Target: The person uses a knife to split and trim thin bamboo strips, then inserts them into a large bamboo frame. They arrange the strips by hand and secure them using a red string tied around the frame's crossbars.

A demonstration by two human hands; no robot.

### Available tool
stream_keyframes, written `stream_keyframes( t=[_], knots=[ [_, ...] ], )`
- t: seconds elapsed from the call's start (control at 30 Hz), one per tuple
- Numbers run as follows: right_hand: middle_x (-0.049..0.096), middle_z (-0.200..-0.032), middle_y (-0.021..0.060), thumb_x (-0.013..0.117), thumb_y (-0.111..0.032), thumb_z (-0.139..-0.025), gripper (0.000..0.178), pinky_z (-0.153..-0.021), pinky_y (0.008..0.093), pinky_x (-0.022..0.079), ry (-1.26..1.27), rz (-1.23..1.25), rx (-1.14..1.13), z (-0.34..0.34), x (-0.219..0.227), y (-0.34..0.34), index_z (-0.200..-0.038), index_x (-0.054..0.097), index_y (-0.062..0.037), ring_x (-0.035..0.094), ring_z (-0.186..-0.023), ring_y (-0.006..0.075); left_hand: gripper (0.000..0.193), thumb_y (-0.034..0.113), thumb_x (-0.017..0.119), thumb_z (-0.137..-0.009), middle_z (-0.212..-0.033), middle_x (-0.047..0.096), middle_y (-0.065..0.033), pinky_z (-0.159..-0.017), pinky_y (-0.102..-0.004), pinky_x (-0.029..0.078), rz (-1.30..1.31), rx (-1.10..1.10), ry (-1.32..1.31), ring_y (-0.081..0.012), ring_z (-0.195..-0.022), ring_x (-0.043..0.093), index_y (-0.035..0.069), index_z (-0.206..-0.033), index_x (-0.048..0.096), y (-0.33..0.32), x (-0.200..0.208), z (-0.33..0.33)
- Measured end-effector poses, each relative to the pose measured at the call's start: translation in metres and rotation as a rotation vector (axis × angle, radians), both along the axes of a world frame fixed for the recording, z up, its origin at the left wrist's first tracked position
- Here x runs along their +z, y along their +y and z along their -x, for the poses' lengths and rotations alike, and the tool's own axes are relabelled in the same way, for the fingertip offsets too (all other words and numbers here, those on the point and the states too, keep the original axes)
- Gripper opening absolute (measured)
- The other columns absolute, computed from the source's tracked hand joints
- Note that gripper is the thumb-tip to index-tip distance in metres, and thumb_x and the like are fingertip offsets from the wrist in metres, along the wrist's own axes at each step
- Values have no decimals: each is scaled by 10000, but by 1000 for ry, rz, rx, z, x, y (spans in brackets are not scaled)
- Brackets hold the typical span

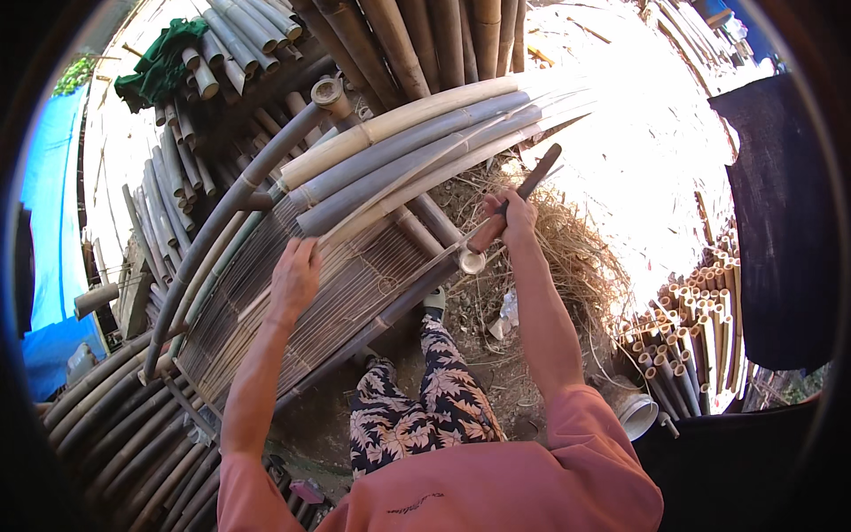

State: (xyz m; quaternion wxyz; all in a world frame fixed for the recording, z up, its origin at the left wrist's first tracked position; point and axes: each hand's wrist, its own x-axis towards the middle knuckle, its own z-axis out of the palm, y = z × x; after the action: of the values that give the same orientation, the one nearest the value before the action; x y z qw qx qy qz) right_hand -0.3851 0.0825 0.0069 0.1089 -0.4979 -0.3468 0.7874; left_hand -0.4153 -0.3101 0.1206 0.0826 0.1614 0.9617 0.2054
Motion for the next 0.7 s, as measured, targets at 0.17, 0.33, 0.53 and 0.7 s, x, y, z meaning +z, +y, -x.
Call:
stream_keyframes(
  t=[0.17, 0.33, 0.53, 0.7],
  knots=[
    [630, -930, 139, 647, -19, -861, 400, -612, 356, 609, -204, -36, 229, -146, -11, -27, -1227, 492, 29, 686, -724, 236, 525, 185, 655, -860, -1256, 529, -169, -981, -474, 407, 104, -19, 493, -368, -1152, 516, 40, -1335, 486, 75, -69, 63],
    [619, -827, 90, 606, 15, -859, 146, -572, 396, 568, -606, 125, 159, -359, -41, -72, -969, 534, -48, 655, -675, 246, 577, 344, 685, -822, -1275, 510, -183, -1011, -510, 386, 101, 43, -370, -383, -1198, 489, 33, -1270, 497, 77, -163, -72],
    [587, -772, 102, 572, 12, -857, 42, -646, 415, 565, -912, 340, -113, -488, -18, -96, -839, 570, -26, 611, -677, 224, 410, 348, 627, -895, -1105, 605, -193, -841, -496, 479, 181, 25, -447, -388, -1039, 587, 49, -1163, 543, 36, -229, -152],
    [619, -808, 105, 598, -3, -861, 43, -632, 401, 568, -897, 370, -143, -519, -21, -95, -889, 586, -35, 623, -686, 229, 277, 331, 536, -958, -845, 662, -258, -700, -535, 498, 12, -92, -579, -456, -801, 635, 71, -977, 631, 61, -235, -112]
  ],
)
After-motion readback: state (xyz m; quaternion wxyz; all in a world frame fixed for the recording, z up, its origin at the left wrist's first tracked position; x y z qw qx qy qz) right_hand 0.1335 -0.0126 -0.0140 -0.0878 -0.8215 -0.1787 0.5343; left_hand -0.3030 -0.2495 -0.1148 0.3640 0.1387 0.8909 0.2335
